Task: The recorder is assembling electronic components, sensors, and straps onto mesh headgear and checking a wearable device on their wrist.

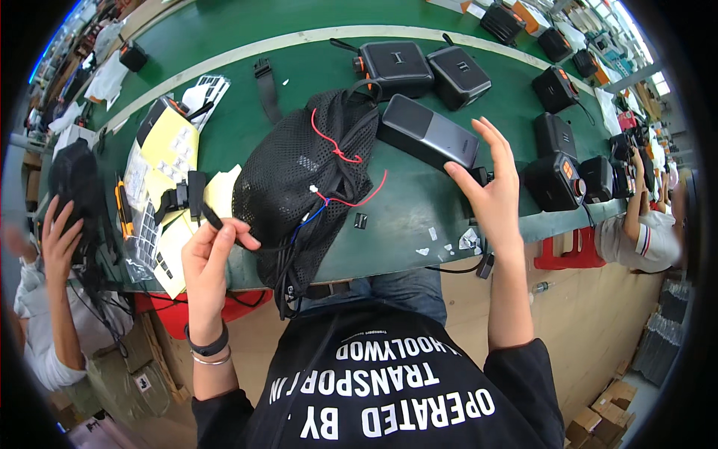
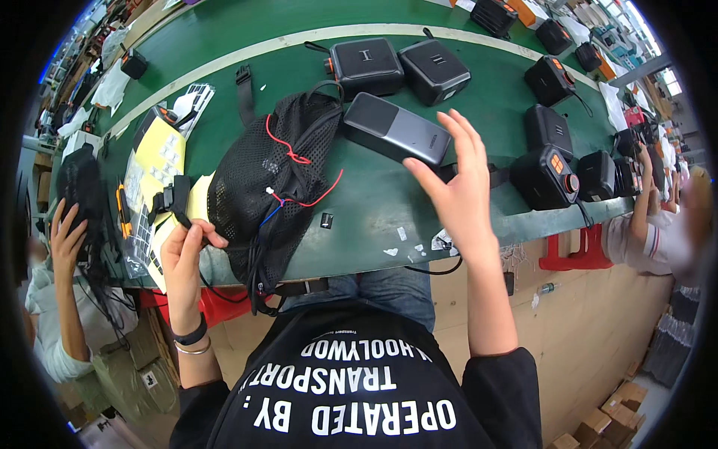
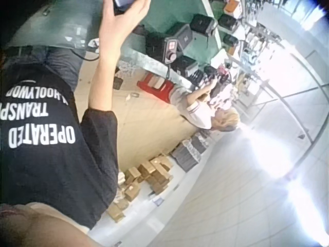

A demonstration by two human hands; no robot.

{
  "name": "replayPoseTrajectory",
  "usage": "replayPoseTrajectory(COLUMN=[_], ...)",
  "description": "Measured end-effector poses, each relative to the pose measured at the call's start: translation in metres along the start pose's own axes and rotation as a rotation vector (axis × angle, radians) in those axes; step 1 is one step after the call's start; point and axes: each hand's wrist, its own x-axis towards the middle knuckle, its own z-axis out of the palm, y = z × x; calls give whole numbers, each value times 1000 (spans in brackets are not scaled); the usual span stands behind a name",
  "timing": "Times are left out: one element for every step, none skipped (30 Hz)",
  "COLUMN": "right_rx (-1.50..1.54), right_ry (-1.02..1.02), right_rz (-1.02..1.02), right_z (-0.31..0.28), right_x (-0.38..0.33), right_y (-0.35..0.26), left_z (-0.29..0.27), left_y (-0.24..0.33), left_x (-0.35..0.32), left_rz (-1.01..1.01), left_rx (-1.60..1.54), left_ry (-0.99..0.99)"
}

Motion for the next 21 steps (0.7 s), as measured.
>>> replayPoseTrajectory(right_rx=[82,169,249,290,331,365,393,354,282,266,249,255,243,257,270,224,238,256,274,270,277], right_ry=[58,64,-6,-55,-105,-167,-225,-255,-247,-244,-241,-251,-332,-373,-410,-398,-416,-337,-258,-252,-236], right_rz=[-75,-110,-98,-144,-191,-196,-201,-242,-274,-308,-340,-382,-380,-371,-359,-376,-343,-376,-409,-405,-422], right_z=[5,12,14,23,32,41,47,54,59,60,60,64,60,60,63,66,65,66,68,69,71], right_x=[1,4,6,9,14,18,22,27,26,26,26,23,22,16,9,1,-5,-9,-10,-10,-9], right_y=[-5,-12,-23,-26,-28,-33,-36,-37,-42,-46,-49,-47,-50,-52,-51,-51,-52,-49,-44,-41,-39], left_z=[-2,-7,-15,-21,-24,-24,-23,-21,-19,-18,-15,-5,8,20,31,39,45,46,48,51,54], left_y=[2,13,24,34,44,55,66,72,71,69,67,65,62,58,50,45,40,36,37,40,44], left_x=[-3,-4,-8,-3,3,4,6,8,10,14,19,21,24,30,39,44,50,59,62,65,69], left_rz=[-11,-70,-143,-6,136,134,115,97,99,116,134,97,79,162,246,289,330,379,385,364,344], left_rx=[31,115,178,300,421,424,365,304,304,250,195,170,293,460,625,673,720,749,747,769,791], left_ry=[-51,-189,-369,-622,-873,-874,-904,-935,-936,-847,-760,-603,-425,-327,-230,-146,-61,-96,-101,-166,-234])
